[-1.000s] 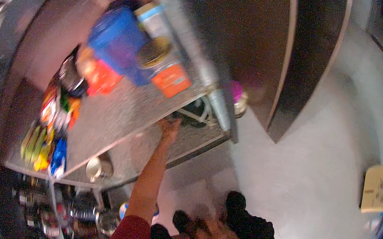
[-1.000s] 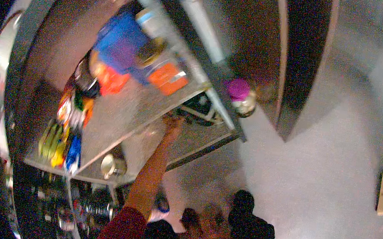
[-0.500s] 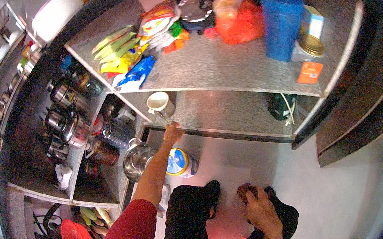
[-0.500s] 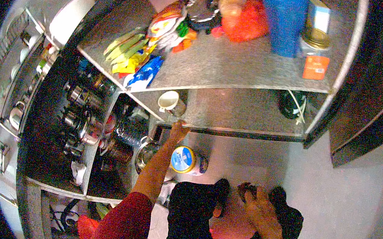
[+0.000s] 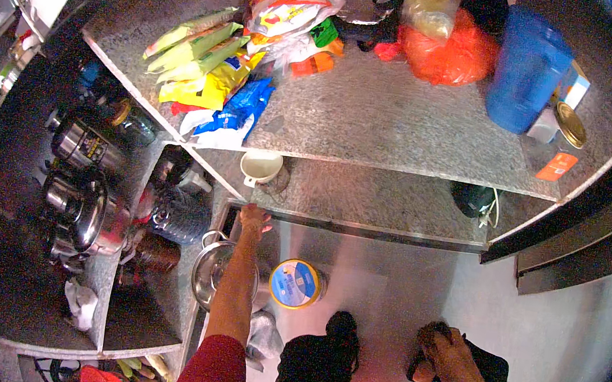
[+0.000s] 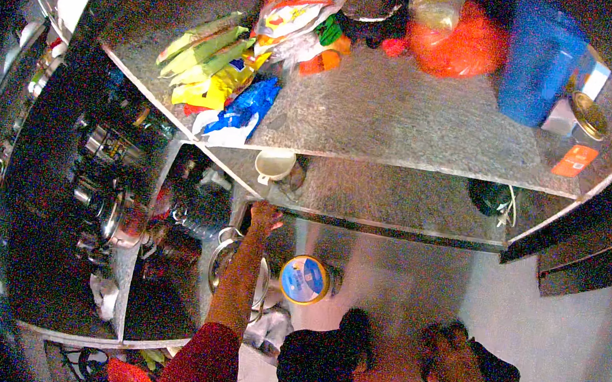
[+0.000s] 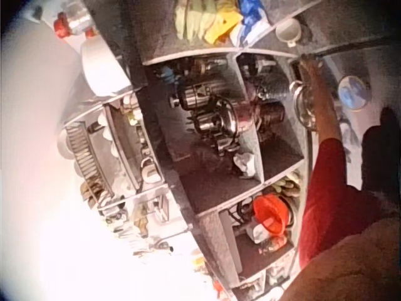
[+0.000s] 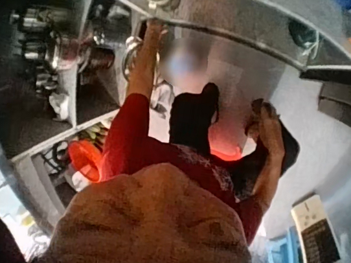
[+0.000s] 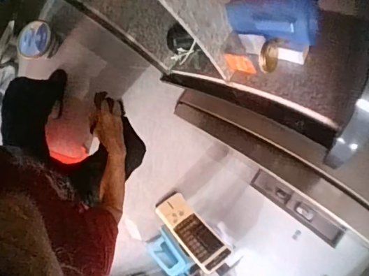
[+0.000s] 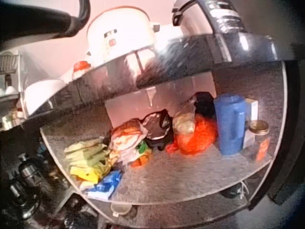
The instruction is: The person sits on the kitchen floor and wipes various items with a brown cloth. They clean a blue plastic container, a glass jar with a gold lid, a green electric kettle, a metal pot, a white plastic funnel, and a metal strainer. The person wipes the exterior and interior of each item before placing them back on the counter or shelf.
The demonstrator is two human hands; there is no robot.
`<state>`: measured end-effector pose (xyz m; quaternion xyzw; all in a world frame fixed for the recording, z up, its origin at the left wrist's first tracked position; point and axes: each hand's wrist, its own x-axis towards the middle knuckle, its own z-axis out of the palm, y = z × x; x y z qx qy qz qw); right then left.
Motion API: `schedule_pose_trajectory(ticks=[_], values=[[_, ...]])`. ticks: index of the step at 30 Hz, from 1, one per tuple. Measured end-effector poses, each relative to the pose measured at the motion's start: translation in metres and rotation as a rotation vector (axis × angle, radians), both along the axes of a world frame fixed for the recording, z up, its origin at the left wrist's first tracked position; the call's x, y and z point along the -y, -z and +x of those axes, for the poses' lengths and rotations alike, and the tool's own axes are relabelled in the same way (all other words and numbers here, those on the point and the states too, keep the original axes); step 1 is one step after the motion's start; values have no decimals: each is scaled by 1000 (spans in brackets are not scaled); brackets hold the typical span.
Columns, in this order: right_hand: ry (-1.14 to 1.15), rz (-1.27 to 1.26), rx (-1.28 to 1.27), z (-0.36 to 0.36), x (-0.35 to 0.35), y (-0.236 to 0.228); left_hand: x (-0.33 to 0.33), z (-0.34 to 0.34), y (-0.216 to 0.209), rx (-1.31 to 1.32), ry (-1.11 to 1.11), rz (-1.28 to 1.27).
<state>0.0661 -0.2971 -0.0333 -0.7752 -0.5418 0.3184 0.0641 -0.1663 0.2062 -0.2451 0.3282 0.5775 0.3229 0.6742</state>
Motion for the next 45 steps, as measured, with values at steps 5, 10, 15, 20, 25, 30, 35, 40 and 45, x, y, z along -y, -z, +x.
schedule_pose_trajectory(ticks=[5,10,15,20,25,30,35,40,45], values=[[80,-27,-37,-2,-15,-6,-11,23,6,140,-112,56],[46,121,30,-5,-23,10,-18,45,13,148,-36,179],[-23,116,-1,-2,-37,12,-82,1,121,-2,392,1078],[-80,84,162,-7,-32,14,-54,28,111,124,189,697],[168,178,-6,-14,-33,-5,-41,34,75,236,-86,139],[210,165,-42,-15,-29,-19,34,21,24,-620,585,647],[304,209,-97,-21,-17,-18,170,9,-59,-1036,1253,601],[260,292,-110,-25,-22,-25,190,-9,-28,-1056,1245,786],[232,342,-98,-22,-13,-23,197,-5,-33,-1136,1241,810]])
